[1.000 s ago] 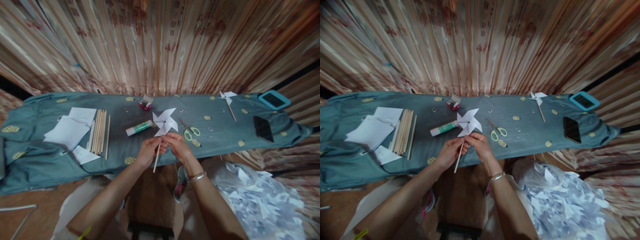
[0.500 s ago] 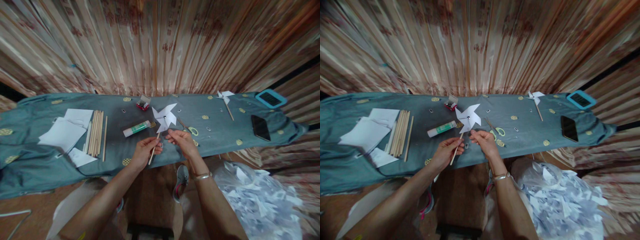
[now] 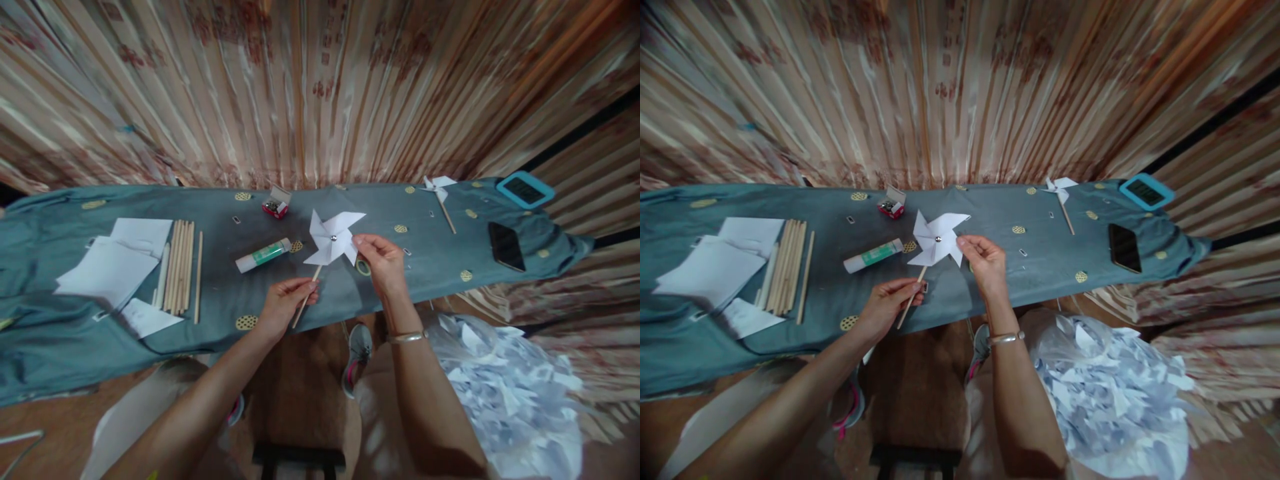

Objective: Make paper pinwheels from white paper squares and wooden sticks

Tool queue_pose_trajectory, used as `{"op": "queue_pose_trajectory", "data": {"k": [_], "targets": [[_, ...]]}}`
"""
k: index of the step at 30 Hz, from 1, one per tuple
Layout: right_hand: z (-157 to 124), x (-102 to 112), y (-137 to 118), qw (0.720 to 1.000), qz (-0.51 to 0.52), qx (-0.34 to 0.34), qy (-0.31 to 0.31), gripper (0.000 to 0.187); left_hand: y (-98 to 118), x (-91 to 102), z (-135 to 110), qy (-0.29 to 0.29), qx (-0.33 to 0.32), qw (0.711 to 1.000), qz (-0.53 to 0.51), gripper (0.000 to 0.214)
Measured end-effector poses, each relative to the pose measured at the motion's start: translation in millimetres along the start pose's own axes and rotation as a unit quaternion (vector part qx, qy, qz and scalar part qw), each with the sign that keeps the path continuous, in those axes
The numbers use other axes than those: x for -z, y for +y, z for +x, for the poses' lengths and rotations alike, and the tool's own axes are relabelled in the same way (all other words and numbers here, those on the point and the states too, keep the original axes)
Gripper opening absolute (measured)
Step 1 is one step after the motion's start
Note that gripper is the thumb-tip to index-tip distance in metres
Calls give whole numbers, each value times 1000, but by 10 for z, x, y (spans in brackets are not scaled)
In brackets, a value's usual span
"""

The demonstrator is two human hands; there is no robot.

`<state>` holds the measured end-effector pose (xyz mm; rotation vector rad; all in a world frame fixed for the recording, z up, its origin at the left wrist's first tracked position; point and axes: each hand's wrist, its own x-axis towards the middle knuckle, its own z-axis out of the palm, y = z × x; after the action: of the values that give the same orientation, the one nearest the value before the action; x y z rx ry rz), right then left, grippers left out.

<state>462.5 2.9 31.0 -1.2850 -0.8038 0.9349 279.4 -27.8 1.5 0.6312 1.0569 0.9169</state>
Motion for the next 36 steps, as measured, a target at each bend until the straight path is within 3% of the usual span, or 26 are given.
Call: {"op": "queue_pose_trajectory", "data": {"k": [10,29,36], "targets": [[-40,-50,-21,997,48,-55,-29,25,-12,11,47,14,-71,996,54,36],[-173,-192,25,983,92,-140,-73,34,-31,20,71,36,-72,996,48,40],[-241,-225,22,983,47,-143,-102,41,-2,18,67,43,-75,995,45,44]]}}
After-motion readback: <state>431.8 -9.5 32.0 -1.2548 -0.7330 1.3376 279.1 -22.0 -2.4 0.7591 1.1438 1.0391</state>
